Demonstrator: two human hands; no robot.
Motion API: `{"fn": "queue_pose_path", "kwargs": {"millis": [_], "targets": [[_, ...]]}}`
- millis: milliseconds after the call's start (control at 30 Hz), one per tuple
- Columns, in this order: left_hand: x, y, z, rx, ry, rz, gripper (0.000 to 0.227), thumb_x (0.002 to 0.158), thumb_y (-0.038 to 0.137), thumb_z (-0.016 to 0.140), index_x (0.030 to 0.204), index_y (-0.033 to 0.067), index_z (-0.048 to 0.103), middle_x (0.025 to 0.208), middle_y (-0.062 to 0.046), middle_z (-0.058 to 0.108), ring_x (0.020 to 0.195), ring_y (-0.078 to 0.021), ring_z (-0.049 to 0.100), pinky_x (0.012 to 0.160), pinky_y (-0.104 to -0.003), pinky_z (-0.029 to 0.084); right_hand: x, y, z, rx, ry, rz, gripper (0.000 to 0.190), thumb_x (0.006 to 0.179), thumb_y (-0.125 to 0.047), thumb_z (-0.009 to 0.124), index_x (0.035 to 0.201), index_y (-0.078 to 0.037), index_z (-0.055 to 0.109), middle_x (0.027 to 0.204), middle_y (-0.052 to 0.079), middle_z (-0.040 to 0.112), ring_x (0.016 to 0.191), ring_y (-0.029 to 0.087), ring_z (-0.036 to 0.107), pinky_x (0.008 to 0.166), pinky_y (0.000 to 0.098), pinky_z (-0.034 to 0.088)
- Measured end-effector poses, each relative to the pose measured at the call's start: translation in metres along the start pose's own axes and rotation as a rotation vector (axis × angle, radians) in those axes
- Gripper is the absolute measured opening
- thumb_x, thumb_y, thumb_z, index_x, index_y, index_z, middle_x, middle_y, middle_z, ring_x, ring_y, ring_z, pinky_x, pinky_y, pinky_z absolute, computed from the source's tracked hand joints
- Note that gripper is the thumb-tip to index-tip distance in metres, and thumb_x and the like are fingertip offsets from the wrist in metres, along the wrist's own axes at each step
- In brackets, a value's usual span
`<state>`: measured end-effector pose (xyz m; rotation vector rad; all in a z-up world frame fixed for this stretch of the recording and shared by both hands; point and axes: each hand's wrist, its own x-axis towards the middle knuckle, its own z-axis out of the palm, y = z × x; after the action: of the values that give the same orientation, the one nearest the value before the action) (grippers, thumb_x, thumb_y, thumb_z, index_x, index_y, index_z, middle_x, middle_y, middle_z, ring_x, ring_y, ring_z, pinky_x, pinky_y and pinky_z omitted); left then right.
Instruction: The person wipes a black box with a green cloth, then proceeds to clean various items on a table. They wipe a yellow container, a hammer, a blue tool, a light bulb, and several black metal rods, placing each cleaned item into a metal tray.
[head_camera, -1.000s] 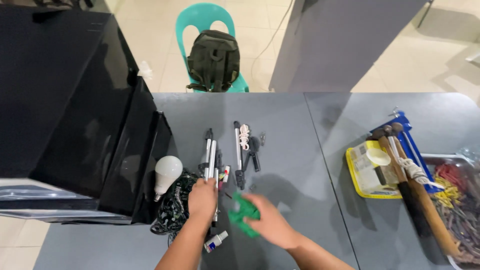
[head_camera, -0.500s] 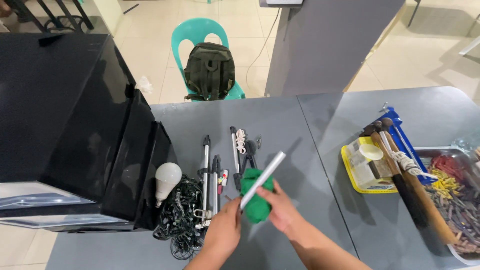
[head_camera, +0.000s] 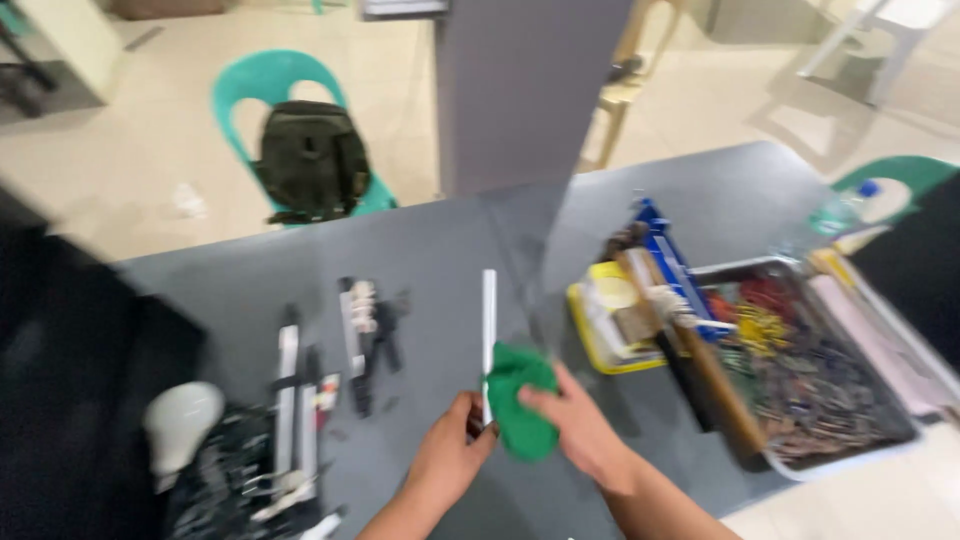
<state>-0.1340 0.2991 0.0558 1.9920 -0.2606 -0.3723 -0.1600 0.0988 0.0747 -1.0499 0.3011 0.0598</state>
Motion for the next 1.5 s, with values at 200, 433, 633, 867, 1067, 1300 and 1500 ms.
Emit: {"fn": "queue_pose_path", "kwargs": {"millis": [200, 433, 633, 867, 1067, 1300, 1500], "targets": [[0.059, 0.057, 0.126, -0.005, -0.085, 0.098, 0.033, 0.083, 0.014, 0.075, 0.11, 0.0063, 0.058, 0.09, -0.014, 0.073, 0.082, -0.0317, 0.073, 0.072, -0.042, 0.058, -0.014, -0.073, -0.12, -0.355, -0.096, -0.001, 0.061, 0.086, -0.016, 0.075, 0.142, -0.008, 0.054, 0.128, 0.005, 0.067, 0.119, 0.015, 0.061, 0.103, 0.0333, 0.049], [0.115, 0.161, 0.214, 0.185, -0.172, 0.139, 0.088, 0.079, 0.014, 0.074, 0.155, 0.0136, 0.03, 0.101, -0.019, 0.072, 0.094, -0.0409, 0.069, 0.079, -0.048, 0.055, 0.014, -0.155, -0.238, -0.301, 0.011, 0.046, 0.062, 0.084, -0.013, 0.075, 0.142, -0.01, 0.054, 0.123, 0.006, 0.068, 0.111, 0.018, 0.065, 0.094, 0.0363, 0.054], [0.155, 0.186, 0.259, 0.343, -0.195, 0.142, 0.083, 0.09, 0.025, 0.068, 0.157, 0.0017, 0.026, 0.094, -0.025, 0.071, 0.088, -0.0437, 0.069, 0.076, -0.051, 0.055, 0.057, -0.201, -0.286, -0.264, 0.003, 0.16, 0.053, 0.085, -0.011, 0.071, 0.137, -0.008, 0.059, 0.114, 0.009, 0.071, 0.099, 0.021, 0.07, 0.08, 0.0385, 0.059], [0.168, 0.175, 0.272, 0.444, -0.216, 0.074, 0.086, 0.09, 0.031, 0.068, 0.154, -0.0045, 0.024, 0.095, -0.026, 0.07, 0.087, -0.0436, 0.069, 0.075, -0.052, 0.055, 0.081, -0.199, -0.3, -0.234, -0.004, 0.252, 0.051, 0.088, -0.01, 0.071, 0.137, -0.009, 0.06, 0.114, 0.007, 0.072, 0.098, 0.018, 0.07, 0.078, 0.035, 0.058], [0.159, 0.169, 0.279, 0.488, -0.302, 0.06, 0.095, 0.088, 0.034, 0.067, 0.157, -0.0087, 0.018, 0.088, -0.025, 0.071, 0.081, -0.042, 0.071, 0.073, -0.049, 0.058, 0.082, -0.194, -0.307, -0.229, -0.026, 0.294, 0.053, 0.087, -0.01, 0.071, 0.138, -0.009, 0.059, 0.113, 0.007, 0.072, 0.098, 0.018, 0.07, 0.078, 0.0348, 0.059], [0.141, 0.206, 0.25, 0.545, -0.285, -0.032, 0.096, 0.092, 0.044, 0.065, 0.159, -0.0031, 0.013, 0.086, -0.024, 0.071, 0.079, -0.0421, 0.07, 0.071, -0.051, 0.057, 0.065, -0.207, -0.287, -0.281, 0.021, 0.203, 0.056, 0.086, -0.008, 0.069, 0.141, -0.009, 0.057, 0.114, 0.007, 0.071, 0.098, 0.018, 0.069, 0.08, 0.0364, 0.058], [0.125, 0.194, 0.221, 0.485, -0.181, 0.026, 0.103, 0.087, 0.034, 0.067, 0.16, -0.0039, 0.006, 0.084, -0.023, 0.071, 0.076, -0.0424, 0.07, 0.068, -0.052, 0.056, 0.053, -0.205, -0.247, -0.346, -0.121, 0.137, 0.058, 0.088, -0.008, 0.07, 0.144, -0.006, 0.053, 0.122, 0.008, 0.067, 0.109, 0.017, 0.064, 0.091, 0.0347, 0.054]]}}
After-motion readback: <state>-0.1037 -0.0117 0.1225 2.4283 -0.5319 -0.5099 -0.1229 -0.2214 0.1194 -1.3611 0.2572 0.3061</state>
